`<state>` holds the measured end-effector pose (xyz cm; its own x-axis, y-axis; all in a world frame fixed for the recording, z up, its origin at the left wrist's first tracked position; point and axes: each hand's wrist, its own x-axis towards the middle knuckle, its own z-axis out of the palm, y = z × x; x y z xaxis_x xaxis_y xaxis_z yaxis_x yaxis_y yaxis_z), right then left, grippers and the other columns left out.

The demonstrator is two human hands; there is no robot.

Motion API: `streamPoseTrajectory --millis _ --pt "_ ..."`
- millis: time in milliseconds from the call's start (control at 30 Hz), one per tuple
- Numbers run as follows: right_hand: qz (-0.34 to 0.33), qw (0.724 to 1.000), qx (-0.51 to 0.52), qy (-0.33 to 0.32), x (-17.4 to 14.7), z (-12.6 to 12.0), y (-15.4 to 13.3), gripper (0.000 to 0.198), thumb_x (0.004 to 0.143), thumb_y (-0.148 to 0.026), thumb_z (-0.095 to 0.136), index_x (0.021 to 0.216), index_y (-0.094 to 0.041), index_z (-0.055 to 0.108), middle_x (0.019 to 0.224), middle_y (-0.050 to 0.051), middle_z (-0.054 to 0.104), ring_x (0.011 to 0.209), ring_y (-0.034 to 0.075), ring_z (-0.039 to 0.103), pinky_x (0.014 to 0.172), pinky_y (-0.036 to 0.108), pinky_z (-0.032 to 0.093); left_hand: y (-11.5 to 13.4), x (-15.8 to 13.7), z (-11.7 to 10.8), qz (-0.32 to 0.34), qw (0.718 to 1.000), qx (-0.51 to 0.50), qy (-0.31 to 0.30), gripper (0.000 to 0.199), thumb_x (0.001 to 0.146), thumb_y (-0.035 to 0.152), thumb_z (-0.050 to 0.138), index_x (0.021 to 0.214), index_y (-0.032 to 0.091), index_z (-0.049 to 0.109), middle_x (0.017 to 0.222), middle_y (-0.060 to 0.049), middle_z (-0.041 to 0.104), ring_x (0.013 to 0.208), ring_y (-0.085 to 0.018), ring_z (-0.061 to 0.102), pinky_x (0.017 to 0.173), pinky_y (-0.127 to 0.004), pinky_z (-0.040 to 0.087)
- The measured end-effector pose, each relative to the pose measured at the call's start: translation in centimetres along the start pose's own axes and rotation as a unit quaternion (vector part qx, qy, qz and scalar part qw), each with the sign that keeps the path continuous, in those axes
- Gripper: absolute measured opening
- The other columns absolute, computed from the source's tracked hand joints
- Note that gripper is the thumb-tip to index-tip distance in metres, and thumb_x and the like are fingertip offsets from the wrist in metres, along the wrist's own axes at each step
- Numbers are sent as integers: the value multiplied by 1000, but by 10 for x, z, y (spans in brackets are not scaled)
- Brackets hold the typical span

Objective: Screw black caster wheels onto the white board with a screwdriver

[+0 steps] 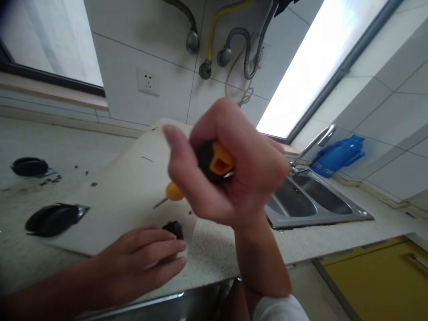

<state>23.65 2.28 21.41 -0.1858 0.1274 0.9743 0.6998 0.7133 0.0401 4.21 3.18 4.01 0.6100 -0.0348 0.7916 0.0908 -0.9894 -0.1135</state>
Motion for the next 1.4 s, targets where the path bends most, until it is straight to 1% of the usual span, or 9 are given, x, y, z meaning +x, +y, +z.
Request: streamPoseTrajectory --millis 33,67,133,233,333,600,767,933,1400 --pt "-32 999 -10 21 3 -5 3 33 98 -18 75 76 -21 51 65 -6 48 56 5 35 49 29 28 -1 -1 2 -13 1000 -1 8 24 115 14 59 125 22 79 130 -2 81 120 -20 68 105 -33 60" --pt "-62 998 -25 6 4 -9 5 32 96 -16 77 76 -20 52 65 -6 49 55 5 36 49 28 28 -1 -2 4 -28 1000 -8 10 24 113 13 59 127 21 77 130 -4 80 120 -22 68 102 -34 61" --pt "-87 991 -42 -91 5 -13 11 30 96 -16 79 76 -18 57 66 -6 54 56 4 40 50 27 30 -2 -2 7 -66 997 -31 7 23 110 11 61 128 18 74 128 -8 78 118 -25 69 96 -37 62" --pt "-45 980 -10 -196 -2 -7 19 29 102 -23 75 79 -16 61 70 -6 55 61 4 41 56 26 34 -2 0 8 -109 992 -62 6 19 107 11 65 124 18 70 125 -10 76 114 -25 69 92 -36 61" --pt "-18 973 21 -230 -8 2 25 31 105 -29 70 79 -17 58 71 -5 56 65 6 43 61 28 33 -1 1 7 -109 992 -69 8 20 106 10 65 124 17 68 125 -10 76 113 -24 69 93 -35 59" --pt "-4 973 17 -229 -6 -5 29 30 103 -24 69 77 -18 56 70 -6 51 63 6 38 61 29 30 -1 1 7 -115 990 -80 6 24 105 7 64 127 15 68 128 -10 75 118 -23 68 99 -32 57" --pt "4 969 19 -245 -9 0 30 31 103 -26 68 77 -18 53 70 -6 48 65 6 35 61 30 27 -1 2 7 -114 991 -75 3 25 105 6 63 128 15 69 128 -10 75 118 -22 67 99 -32 56" --pt "-2 969 33 -243 -10 1 29 30 104 -26 67 78 -18 55 71 -5 51 65 7 38 62 31 27 -1 0 7 -112 991 -75 3 26 104 7 64 128 15 69 129 -10 75 120 -23 67 102 -33 56" --pt "57 963 -57 -258 -5 -5 34 29 103 -29 67 78 -19 54 69 -6 52 63 7 37 62 31 26 0 5 6 -113 991 -68 5 25 105 7 61 127 16 69 125 -9 77 114 -21 70 95 -30 57"
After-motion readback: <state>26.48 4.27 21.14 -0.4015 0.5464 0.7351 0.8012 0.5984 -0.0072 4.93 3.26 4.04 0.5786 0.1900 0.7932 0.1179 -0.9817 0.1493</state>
